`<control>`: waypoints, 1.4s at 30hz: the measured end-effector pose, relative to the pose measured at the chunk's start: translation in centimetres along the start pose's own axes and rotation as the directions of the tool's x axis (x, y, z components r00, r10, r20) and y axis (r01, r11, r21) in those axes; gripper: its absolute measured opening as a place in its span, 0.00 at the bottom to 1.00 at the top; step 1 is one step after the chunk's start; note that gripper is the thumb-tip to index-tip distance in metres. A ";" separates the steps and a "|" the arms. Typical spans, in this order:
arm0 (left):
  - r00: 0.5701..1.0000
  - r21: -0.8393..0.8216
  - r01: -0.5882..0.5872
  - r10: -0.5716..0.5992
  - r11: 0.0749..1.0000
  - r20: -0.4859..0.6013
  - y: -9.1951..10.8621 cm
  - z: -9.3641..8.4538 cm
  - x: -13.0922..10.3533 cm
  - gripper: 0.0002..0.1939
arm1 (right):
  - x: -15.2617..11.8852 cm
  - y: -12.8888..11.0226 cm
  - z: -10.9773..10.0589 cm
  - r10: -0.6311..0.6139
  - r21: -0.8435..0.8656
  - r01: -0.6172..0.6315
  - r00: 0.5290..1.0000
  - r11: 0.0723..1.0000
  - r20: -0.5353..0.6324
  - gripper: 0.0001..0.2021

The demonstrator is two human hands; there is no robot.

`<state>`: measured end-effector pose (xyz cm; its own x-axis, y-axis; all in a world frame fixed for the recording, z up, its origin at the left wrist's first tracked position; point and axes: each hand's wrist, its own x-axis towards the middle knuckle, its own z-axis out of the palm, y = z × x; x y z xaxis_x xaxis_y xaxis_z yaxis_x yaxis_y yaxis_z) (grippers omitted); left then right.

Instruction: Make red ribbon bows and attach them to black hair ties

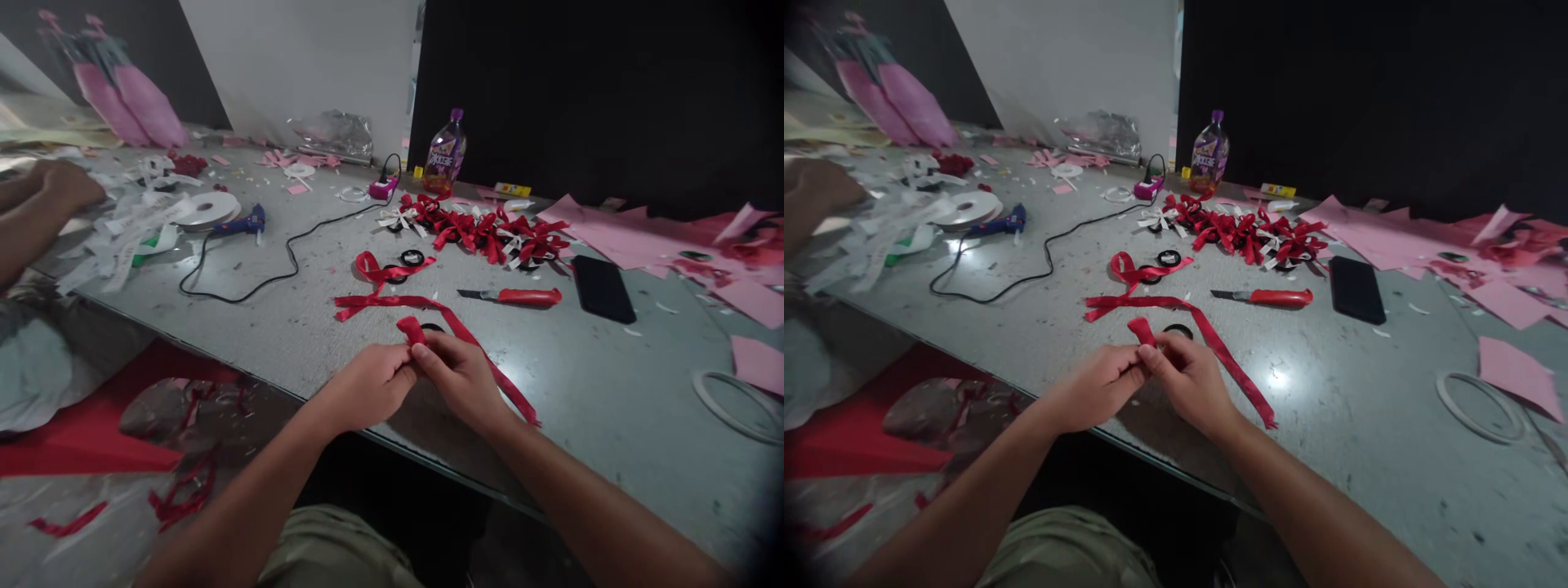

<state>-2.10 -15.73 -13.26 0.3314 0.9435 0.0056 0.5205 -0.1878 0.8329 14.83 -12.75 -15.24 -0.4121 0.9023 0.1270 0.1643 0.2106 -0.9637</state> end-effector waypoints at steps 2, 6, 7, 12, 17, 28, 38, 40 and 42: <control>1.000 0.063 0.010 -0.011 0.998 0.026 0.3 0.1 -0.1 0.17 | 0.0 -0.2 0.0 -0.022 -0.055 0.020 0.999 0.998 -0.044 0.15; 1.000 0.093 0.016 -0.015 0.996 -0.018 0.4 0.7 -0.3 0.19 | 0.0 0.6 0.1 0.067 0.082 -0.052 0.980 0.995 -0.188 0.19; 0.999 0.100 0.017 -0.013 0.995 -0.041 0.5 0.9 -0.4 0.18 | 0.1 0.8 0.2 0.089 0.116 -0.066 0.974 0.991 -0.207 0.19; 0.993 0.064 0.029 -0.021 0.998 -0.120 0.5 1.8 -0.4 0.18 | 0.3 1.2 0.0 0.098 0.152 -0.070 0.977 0.986 -0.189 0.20; 0.985 0.023 0.010 -0.006 1.000 -0.170 0.5 2.1 -0.3 0.16 | 0.1 0.4 -0.2 -0.002 0.054 0.012 0.984 0.998 -0.179 0.19; 0.884 -0.549 0.056 -0.296 0.834 -0.361 -3.3 -0.6 -2.0 0.19 | 0.9 2.0 -0.7 -0.006 0.067 0.039 0.901 0.997 -0.433 0.17; 0.825 -0.684 0.062 -0.424 0.726 -0.375 -3.8 -0.6 -1.9 0.17 | 1.2 2.4 -1.0 -0.283 -0.729 0.123 0.954 0.674 -0.100 0.07; 0.832 -0.660 0.069 -0.408 0.748 -0.376 -3.4 -0.4 -1.7 0.18 | 0.9 2.6 -0.8 -0.282 -0.780 0.150 0.959 0.608 -0.035 0.06; 0.847 -0.651 0.054 -0.380 0.757 -0.373 -2.8 -0.2 -1.4 0.20 | 0.7 2.5 -0.7 -0.285 -0.785 0.166 0.958 0.596 -0.014 0.06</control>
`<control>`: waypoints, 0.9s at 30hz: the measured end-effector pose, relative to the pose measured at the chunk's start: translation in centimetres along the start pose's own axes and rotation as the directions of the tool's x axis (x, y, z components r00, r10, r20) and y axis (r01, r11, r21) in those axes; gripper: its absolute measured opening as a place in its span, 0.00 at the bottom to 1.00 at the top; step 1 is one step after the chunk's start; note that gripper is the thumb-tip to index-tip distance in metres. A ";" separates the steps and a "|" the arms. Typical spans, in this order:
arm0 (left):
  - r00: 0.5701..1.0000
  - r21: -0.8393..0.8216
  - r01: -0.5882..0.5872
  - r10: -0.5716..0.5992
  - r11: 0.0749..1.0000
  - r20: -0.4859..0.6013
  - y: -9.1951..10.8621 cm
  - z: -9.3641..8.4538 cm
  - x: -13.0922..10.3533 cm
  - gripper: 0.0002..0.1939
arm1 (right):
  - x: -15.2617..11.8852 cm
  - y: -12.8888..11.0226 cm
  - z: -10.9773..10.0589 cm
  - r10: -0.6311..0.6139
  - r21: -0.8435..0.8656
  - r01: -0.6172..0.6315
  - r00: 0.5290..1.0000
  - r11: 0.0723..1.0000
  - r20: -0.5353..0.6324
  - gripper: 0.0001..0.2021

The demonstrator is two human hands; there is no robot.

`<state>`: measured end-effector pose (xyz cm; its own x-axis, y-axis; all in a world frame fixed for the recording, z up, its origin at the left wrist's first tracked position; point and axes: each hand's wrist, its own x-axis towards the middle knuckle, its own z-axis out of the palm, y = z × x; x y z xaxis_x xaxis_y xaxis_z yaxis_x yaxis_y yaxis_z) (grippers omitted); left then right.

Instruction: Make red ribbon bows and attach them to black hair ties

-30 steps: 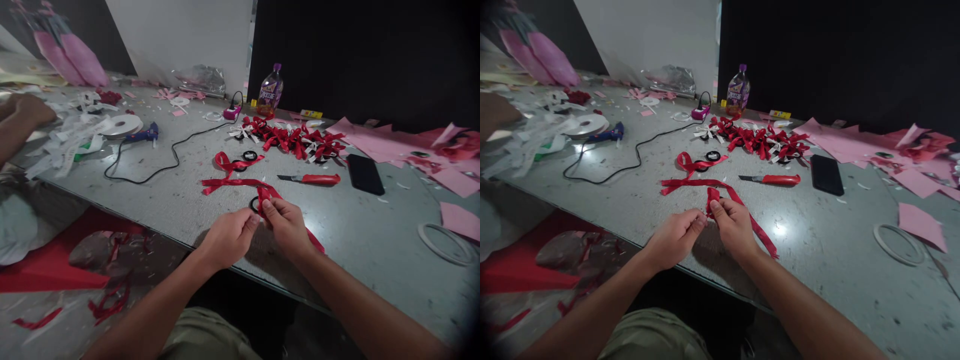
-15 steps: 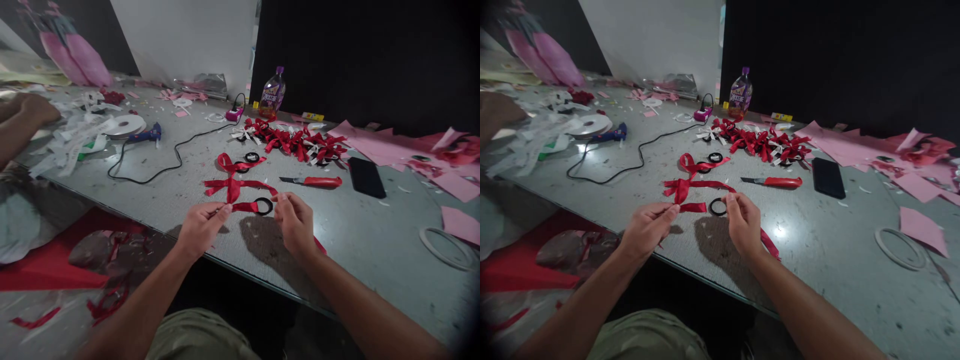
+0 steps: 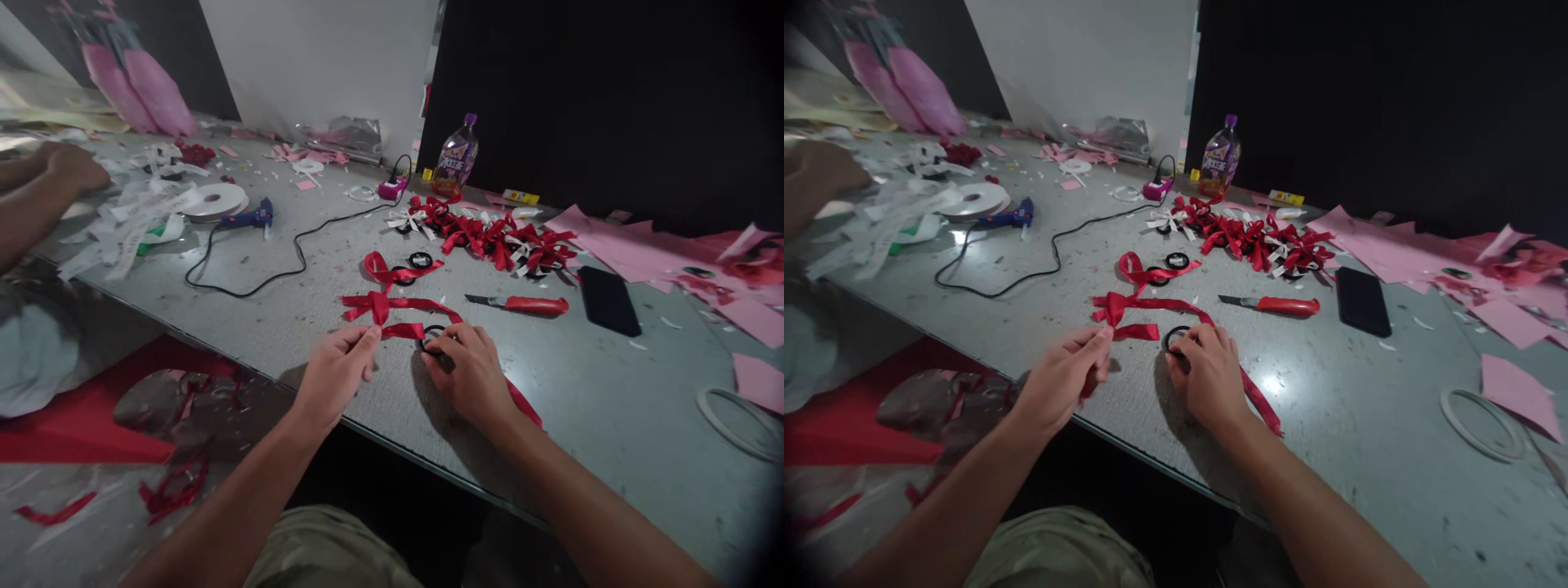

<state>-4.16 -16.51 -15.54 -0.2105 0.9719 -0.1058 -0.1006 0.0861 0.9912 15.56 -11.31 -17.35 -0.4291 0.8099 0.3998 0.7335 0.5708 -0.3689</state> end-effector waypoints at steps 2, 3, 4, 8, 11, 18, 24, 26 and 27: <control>1.000 -0.057 0.016 -0.015 0.998 0.019 0.2 0.8 -0.2 0.19 | 0.0 -0.5 -0.4 -0.017 0.084 0.018 1.000 0.996 -0.011 0.09; 0.999 -0.094 0.038 -0.036 0.995 0.024 0.2 1.3 -0.4 0.17 | 0.0 -0.8 -0.7 -0.027 0.167 0.029 1.000 0.986 -0.014 0.11; 0.997 -0.128 0.069 -0.064 0.989 0.038 0.2 1.8 -0.6 0.16 | 0.0 -1.1 -1.0 -0.039 0.269 0.042 0.999 0.962 -0.015 0.12; 0.978 -0.168 0.160 -0.133 0.973 0.160 -0.1 3.5 -1.4 0.16 | 0.0 -2.3 -1.9 0.022 0.577 -0.004 0.999 0.817 -0.024 0.11; 0.970 -0.136 0.152 -0.121 0.979 0.213 -0.5 4.0 -1.6 0.15 | -0.1 -2.5 -1.9 0.183 0.605 -0.106 0.981 0.789 -0.067 0.12; 0.965 -0.215 0.201 -0.155 0.956 0.213 -0.2 3.8 -1.8 0.12 | -0.3 -1.8 -1.5 0.314 0.672 -0.243 0.949 0.699 0.016 0.16; 0.975 -0.285 0.219 -0.201 0.933 0.092 0.5 2.2 -1.7 0.19 | 0.2 -1.3 -1.4 0.294 0.610 -0.192 0.953 0.769 -0.071 0.15; 0.983 -0.180 0.180 -0.180 0.967 0.017 0.3 1.4 -1.2 0.21 | 0.3 -1.0 -1.1 0.236 0.440 -0.169 0.966 0.882 -0.103 0.12; 0.987 -0.083 0.158 -0.159 0.984 -0.007 0.2 1.1 -0.9 0.20 | 0.3 -0.8 -0.8 0.196 0.313 -0.157 0.976 0.937 -0.098 0.10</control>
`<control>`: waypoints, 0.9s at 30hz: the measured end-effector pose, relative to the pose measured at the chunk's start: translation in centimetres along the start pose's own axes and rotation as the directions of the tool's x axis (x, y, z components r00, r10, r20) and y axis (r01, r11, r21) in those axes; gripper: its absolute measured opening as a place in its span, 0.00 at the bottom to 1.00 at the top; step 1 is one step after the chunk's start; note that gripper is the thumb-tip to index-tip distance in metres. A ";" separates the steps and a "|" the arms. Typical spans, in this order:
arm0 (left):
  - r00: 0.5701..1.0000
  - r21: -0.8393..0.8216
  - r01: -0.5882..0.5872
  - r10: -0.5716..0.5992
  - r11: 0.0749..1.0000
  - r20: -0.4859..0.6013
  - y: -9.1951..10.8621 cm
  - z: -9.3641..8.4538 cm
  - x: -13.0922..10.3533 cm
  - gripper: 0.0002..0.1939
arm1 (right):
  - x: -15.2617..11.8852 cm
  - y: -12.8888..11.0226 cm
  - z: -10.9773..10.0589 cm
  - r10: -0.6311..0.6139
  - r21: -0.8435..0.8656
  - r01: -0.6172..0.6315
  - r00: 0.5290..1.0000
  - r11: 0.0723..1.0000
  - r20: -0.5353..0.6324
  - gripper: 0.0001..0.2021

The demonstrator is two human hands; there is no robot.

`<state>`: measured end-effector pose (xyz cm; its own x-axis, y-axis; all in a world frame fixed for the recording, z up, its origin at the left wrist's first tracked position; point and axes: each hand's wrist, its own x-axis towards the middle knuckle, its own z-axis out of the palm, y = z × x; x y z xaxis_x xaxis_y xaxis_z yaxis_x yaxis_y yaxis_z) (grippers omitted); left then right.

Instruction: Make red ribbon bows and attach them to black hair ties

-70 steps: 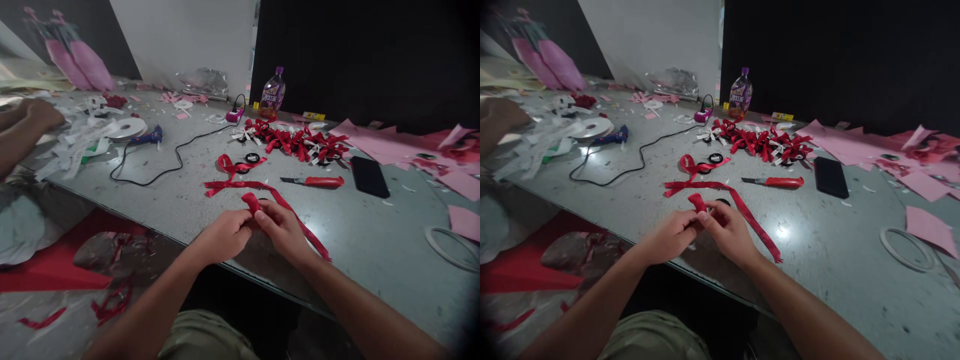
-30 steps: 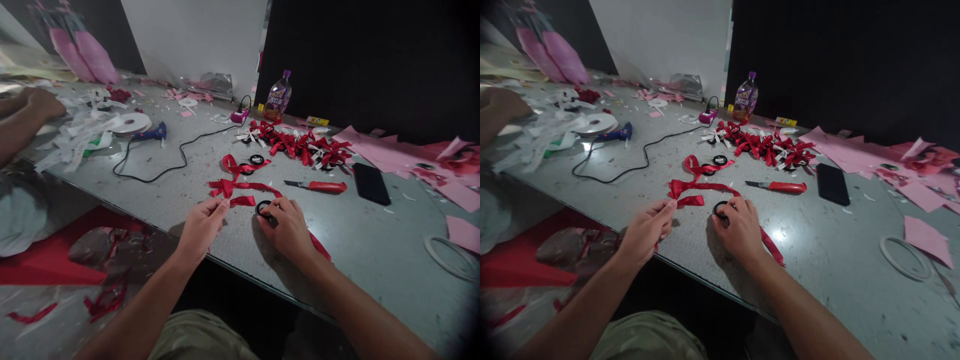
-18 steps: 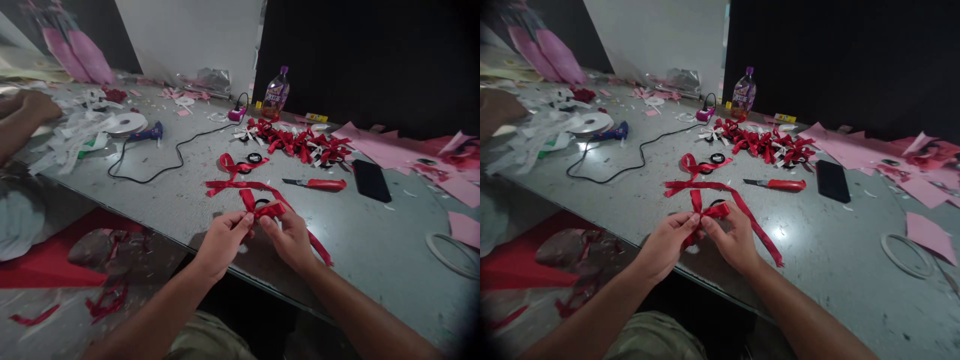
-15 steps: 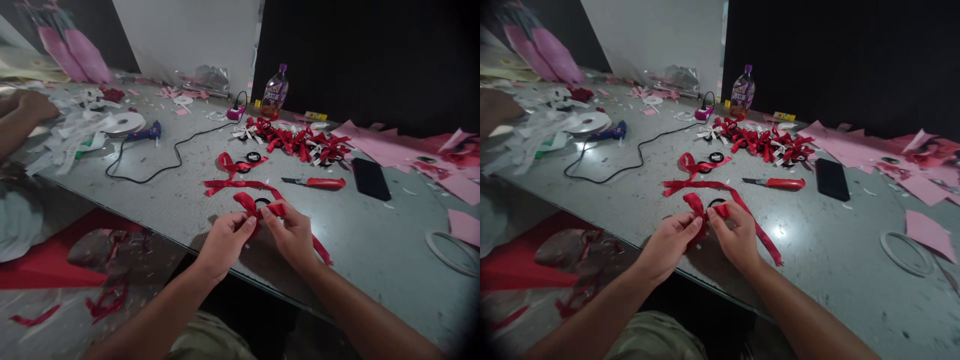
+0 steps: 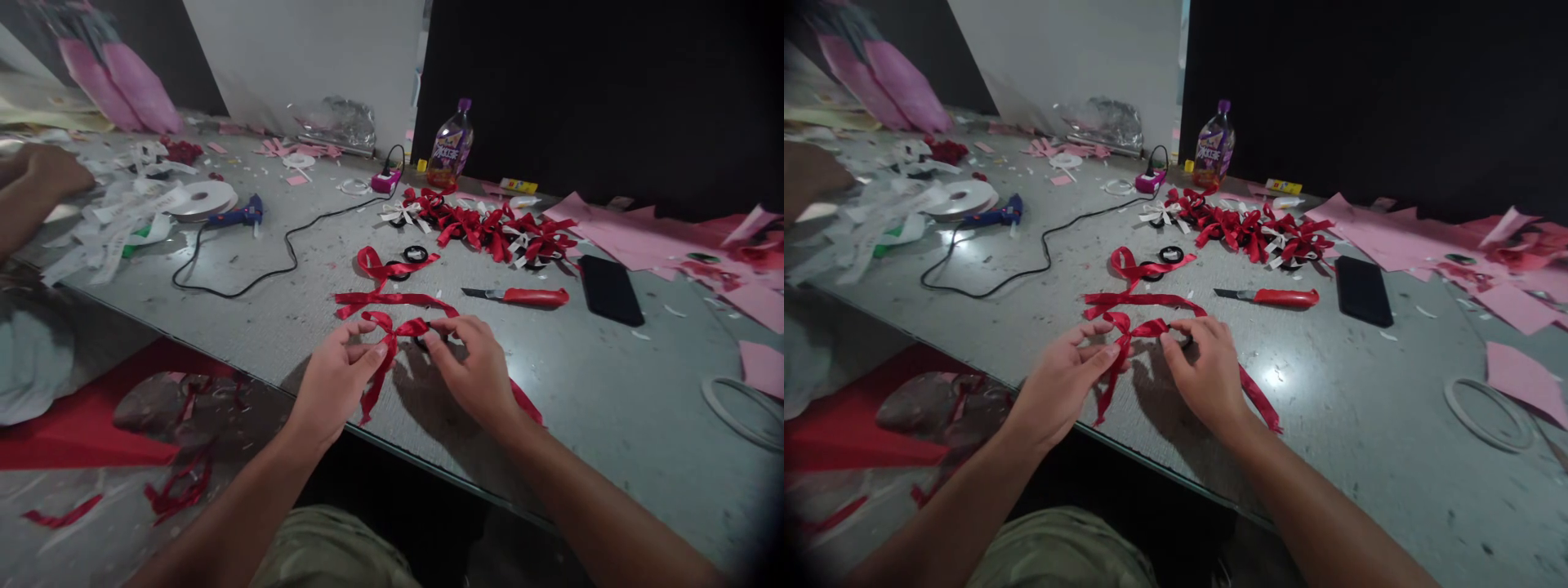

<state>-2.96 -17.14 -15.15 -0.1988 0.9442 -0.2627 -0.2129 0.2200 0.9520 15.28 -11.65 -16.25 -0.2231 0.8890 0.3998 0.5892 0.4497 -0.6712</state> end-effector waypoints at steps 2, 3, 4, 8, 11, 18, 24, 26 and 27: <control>0.997 0.240 -0.062 0.069 0.969 -0.022 0.0 -0.7 0.4 0.17 | -0.1 0.5 0.4 -0.051 -0.231 0.067 0.996 0.971 0.072 0.11; 0.993 0.358 -0.098 0.115 0.928 -0.026 0.1 -1.0 0.6 0.17 | -0.2 0.7 0.5 -0.061 -0.299 0.092 0.992 0.950 0.109 0.11; 0.986 0.465 -0.135 0.163 0.875 -0.021 0.2 -1.3 0.6 0.17 | -0.3 0.9 0.7 -0.064 -0.339 0.108 0.988 0.935 0.137 0.11; 0.940 0.796 -0.268 0.328 0.543 0.093 0.7 -2.1 0.0 0.15 | -0.5 1.2 0.8 -0.082 -0.368 0.142 0.981 0.919 0.175 0.08; 0.885 0.921 -0.295 0.437 0.253 0.163 0.7 -2.8 -0.5 0.13 | -0.5 1.1 0.7 -0.084 -0.375 0.143 0.982 0.916 0.168 0.06; 0.692 0.818 -0.576 0.526 -0.010 0.494 0.4 -3.8 0.2 0.15 | -0.4 0.8 0.7 -0.055 -0.405 0.077 0.996 0.911 0.065 0.04; 0.669 0.769 -0.624 0.413 -0.140 0.618 -0.8 -3.1 1.3 0.17 | -0.4 0.9 0.5 -0.106 -0.395 0.087 0.994 0.914 -0.027 0.05; 0.685 0.775 -0.621 0.399 -0.117 0.609 -1.0 -2.9 1.4 0.19 | -0.4 1.0 0.6 -0.118 -0.371 0.104 0.993 0.923 -0.015 0.05; 0.688 0.775 -0.623 0.400 -0.104 0.606 -1.1 -2.9 1.4 0.20 | -0.4 1.1 0.7 -0.127 -0.352 0.117 0.992 0.929 -0.005 0.05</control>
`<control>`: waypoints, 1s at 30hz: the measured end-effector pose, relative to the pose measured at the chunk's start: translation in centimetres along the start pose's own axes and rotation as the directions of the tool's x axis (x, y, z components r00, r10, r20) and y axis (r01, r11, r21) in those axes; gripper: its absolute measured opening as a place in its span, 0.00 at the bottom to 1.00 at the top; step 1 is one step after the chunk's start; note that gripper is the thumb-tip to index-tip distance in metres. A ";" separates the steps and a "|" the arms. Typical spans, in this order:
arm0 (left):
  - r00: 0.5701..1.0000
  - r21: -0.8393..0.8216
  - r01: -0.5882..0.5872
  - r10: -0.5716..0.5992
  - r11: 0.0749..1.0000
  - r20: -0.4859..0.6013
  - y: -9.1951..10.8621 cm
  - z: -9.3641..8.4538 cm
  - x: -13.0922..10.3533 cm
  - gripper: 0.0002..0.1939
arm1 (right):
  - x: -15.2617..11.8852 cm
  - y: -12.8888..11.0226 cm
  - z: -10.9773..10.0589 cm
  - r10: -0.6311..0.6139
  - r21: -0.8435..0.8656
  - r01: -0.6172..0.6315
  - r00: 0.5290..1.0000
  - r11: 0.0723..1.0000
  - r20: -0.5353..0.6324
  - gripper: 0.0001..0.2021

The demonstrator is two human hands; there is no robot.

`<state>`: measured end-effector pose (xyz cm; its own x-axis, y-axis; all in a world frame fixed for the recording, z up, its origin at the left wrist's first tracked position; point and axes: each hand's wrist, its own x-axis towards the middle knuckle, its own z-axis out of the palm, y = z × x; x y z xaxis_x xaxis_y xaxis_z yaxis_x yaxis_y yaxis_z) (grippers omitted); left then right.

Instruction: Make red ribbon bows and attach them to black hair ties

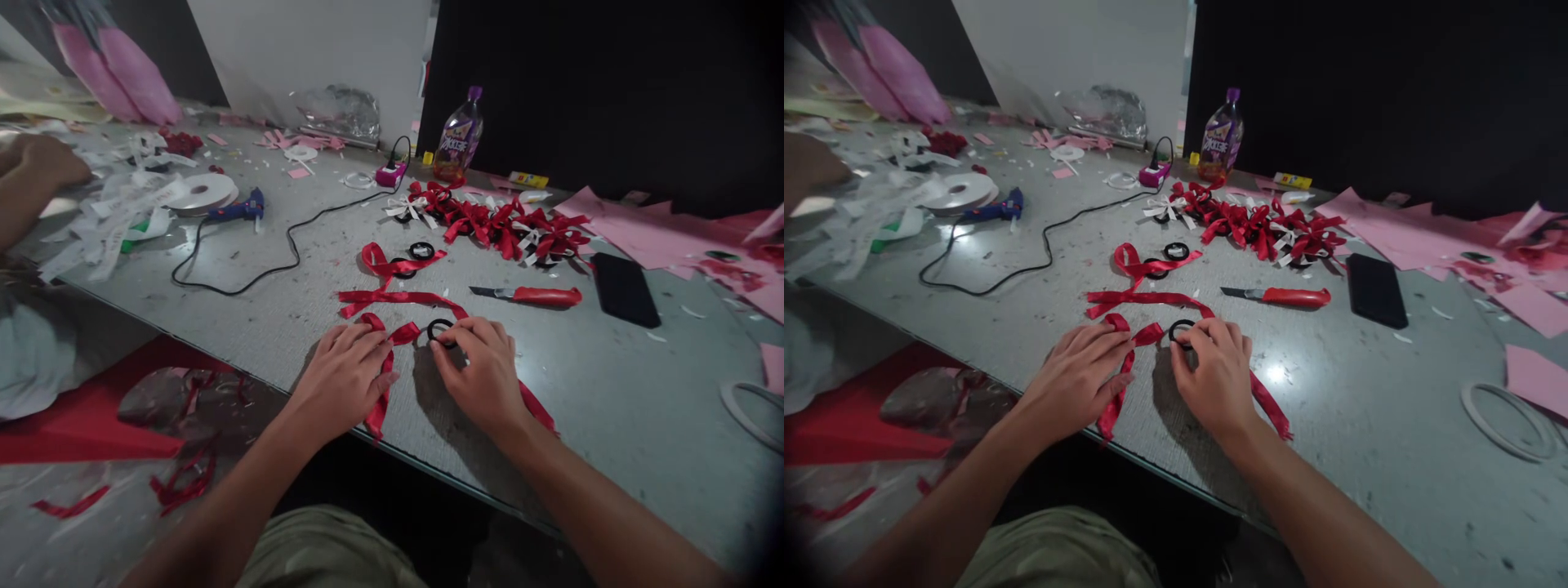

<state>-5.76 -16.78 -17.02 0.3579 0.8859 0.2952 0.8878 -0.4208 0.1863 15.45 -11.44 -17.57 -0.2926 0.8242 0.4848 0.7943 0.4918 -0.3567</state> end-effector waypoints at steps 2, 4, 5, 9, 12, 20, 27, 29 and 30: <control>1.000 -0.024 0.004 -0.005 1.000 -0.025 0.0 0.0 -0.1 0.21 | 0.0 0.0 0.1 -0.036 0.048 0.035 0.999 0.998 0.014 0.05; 0.996 -0.052 0.014 -0.019 0.999 -0.092 -0.1 0.1 -0.4 0.20 | -0.1 -0.2 0.1 -0.077 0.083 0.075 0.997 0.994 0.024 0.05; 0.990 -0.067 0.022 -0.031 0.998 -0.137 -0.1 0.1 -0.5 0.19 | -0.1 -0.3 0.0 -0.094 0.091 0.091 0.995 0.992 0.030 0.04; 0.958 -0.124 0.053 -0.086 0.991 -0.274 -0.2 0.4 -1.0 0.12 | -0.3 -1.2 -0.6 -0.130 0.093 0.121 0.986 0.988 0.101 0.07; 0.938 -0.151 0.061 -0.109 0.987 -0.329 -0.2 0.5 -1.1 0.08 | -0.2 -1.5 -1.0 -0.127 0.111 0.111 0.981 0.988 0.149 0.10; 0.916 -0.146 0.098 -0.147 0.984 -0.373 -0.3 0.7 -1.1 0.07 | 0.1 -1.3 -1.1 -0.005 0.047 -0.006 0.974 0.999 0.226 0.09; 0.963 -0.187 0.026 -0.074 0.982 -0.258 -0.2 0.4 -1.1 0.10 | -0.1 -1.0 -0.4 0.031 0.031 -0.041 0.961 0.999 0.274 0.08; 0.945 -0.233 -0.004 -0.073 0.972 -0.318 -0.3 0.3 -1.2 0.12 | -0.1 -0.9 -0.3 0.023 0.057 -0.039 0.968 0.998 0.249 0.07; 0.929 -0.258 -0.007 -0.089 0.966 -0.359 -0.3 0.2 -1.3 0.13 | -0.1 -0.8 -0.3 0.018 0.076 -0.036 0.972 0.996 0.233 0.07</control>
<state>-6.43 -17.71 -17.67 0.1498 0.7901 0.5943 0.7806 -0.4634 0.4193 14.97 -12.02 -17.08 -0.3947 0.8755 0.2787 0.7615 0.4814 -0.4340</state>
